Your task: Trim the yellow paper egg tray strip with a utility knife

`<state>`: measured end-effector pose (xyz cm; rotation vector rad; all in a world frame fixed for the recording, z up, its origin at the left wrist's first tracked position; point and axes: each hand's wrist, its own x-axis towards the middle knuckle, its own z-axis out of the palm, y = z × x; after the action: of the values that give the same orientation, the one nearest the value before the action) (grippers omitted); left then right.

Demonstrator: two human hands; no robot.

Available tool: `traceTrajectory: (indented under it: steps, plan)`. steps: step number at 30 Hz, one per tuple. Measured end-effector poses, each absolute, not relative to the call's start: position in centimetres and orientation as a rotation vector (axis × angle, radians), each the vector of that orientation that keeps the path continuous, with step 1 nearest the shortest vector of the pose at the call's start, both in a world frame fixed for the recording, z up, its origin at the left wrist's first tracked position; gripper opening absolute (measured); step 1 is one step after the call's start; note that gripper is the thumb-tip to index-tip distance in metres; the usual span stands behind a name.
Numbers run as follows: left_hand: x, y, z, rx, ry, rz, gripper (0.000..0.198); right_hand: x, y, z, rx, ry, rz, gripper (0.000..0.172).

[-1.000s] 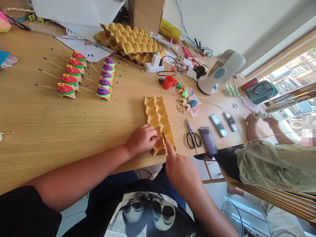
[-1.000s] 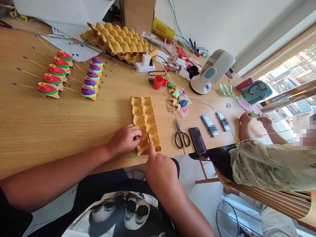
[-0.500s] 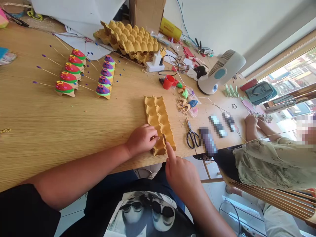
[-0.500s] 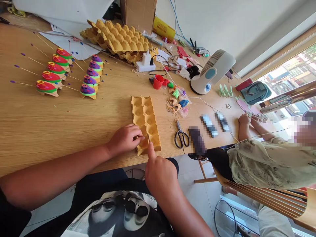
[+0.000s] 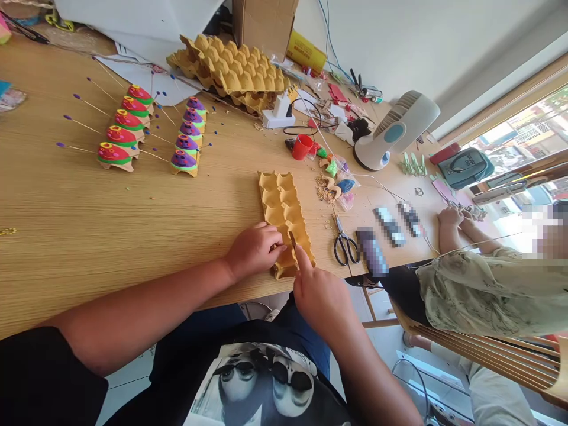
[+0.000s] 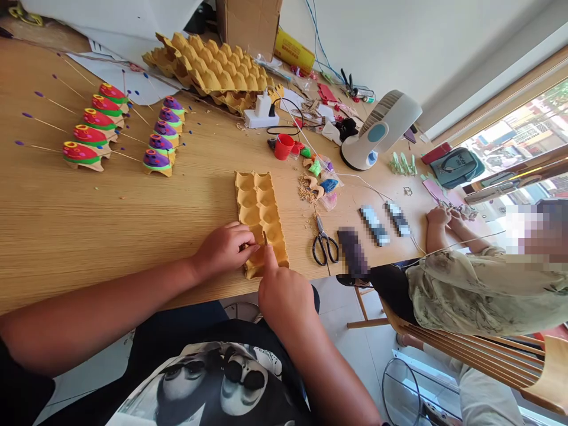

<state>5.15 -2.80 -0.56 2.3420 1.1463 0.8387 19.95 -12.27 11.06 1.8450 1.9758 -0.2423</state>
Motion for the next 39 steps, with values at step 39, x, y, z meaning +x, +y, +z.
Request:
traceTrajectory:
  steps: [39]
  plan:
    - [5.1, -2.8, -0.5, 2.330, 1.168, 0.812, 0.021, 19.8, -12.9, 11.5, 1.795, 1.949, -0.195, 0.061]
